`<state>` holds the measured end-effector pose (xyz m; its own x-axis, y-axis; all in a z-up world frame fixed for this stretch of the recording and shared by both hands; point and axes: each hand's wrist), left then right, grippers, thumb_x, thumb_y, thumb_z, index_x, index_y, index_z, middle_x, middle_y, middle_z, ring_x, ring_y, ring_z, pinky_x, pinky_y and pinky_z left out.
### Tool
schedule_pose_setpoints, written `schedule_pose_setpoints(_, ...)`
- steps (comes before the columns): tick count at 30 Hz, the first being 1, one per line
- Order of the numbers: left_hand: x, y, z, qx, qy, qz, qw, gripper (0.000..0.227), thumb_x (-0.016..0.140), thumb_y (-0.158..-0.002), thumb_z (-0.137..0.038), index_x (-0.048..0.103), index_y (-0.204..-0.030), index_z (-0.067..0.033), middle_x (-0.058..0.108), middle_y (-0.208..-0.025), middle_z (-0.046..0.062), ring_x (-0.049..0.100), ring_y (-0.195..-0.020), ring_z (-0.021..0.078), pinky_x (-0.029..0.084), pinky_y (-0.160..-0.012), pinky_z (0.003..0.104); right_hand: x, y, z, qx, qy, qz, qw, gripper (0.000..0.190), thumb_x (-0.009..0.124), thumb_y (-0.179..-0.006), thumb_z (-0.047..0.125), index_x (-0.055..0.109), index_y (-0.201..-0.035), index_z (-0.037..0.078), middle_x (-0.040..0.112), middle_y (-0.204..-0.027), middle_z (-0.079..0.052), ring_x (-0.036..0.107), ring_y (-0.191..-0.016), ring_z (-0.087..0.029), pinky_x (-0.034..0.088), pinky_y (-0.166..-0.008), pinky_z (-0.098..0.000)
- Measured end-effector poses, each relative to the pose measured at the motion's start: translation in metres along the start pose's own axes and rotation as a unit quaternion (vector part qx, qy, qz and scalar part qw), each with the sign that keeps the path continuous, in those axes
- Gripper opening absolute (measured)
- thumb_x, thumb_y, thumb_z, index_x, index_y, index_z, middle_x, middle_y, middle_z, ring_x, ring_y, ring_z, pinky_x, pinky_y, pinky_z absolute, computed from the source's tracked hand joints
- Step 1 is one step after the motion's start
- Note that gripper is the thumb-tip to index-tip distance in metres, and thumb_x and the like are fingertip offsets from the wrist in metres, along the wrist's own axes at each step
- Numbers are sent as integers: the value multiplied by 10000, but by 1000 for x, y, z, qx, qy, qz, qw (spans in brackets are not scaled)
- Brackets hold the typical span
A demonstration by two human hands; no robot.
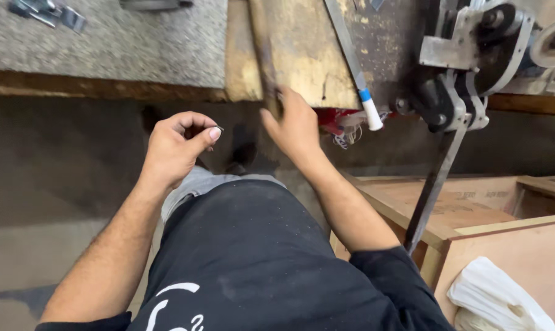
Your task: The person uses a hacksaw to cut small metal pieces, then files their edges on a workbench. They place the pieces on an anvil and tap them with a hammer to shape them. The finished pieces are set aside on the workbench.
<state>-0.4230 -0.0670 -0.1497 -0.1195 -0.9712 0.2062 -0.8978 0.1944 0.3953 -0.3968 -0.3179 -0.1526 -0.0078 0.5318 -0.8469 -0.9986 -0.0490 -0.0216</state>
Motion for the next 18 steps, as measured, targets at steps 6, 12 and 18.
schedule_pose_setpoints(6,31,9,40,-91,-42,-4,995,111,747,-918,-75,718,-1003,-9,697,-823,12,604,-690,74,519,-620,236,19,-43,-6,-20,-147,-5,989,498,763,-938,213,582,-1352,3,683,-1121,-191,690,-954,-335,563,-874,-406)
schedule_pose_setpoints(12,56,-8,67,-179,1,71,981,90,688,-934,-90,674,-970,-9,659,-731,20,603,-612,100,520,-561,267,-51,-17,-62,-21,-62,-108,992,371,775,-917,133,633,-1241,22,662,-1183,-164,644,-1096,-341,522,-975,-430)
schedule_pose_setpoints(18,99,-49,103,-135,11,80,987,92,666,-982,-84,669,-968,6,612,-743,5,536,-609,89,465,-551,263,-95,21,-149,-19,175,-116,978,442,804,-899,113,603,-1260,-43,608,-1147,-239,558,-1052,-446,449,-893,-516)
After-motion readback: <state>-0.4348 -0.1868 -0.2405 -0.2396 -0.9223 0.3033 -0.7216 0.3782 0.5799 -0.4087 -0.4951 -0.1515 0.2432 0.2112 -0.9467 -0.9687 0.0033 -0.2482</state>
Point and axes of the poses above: each hand's wrist, its own y-axis away from the middle knuckle, its own x-axis out of the palm, z = x × y
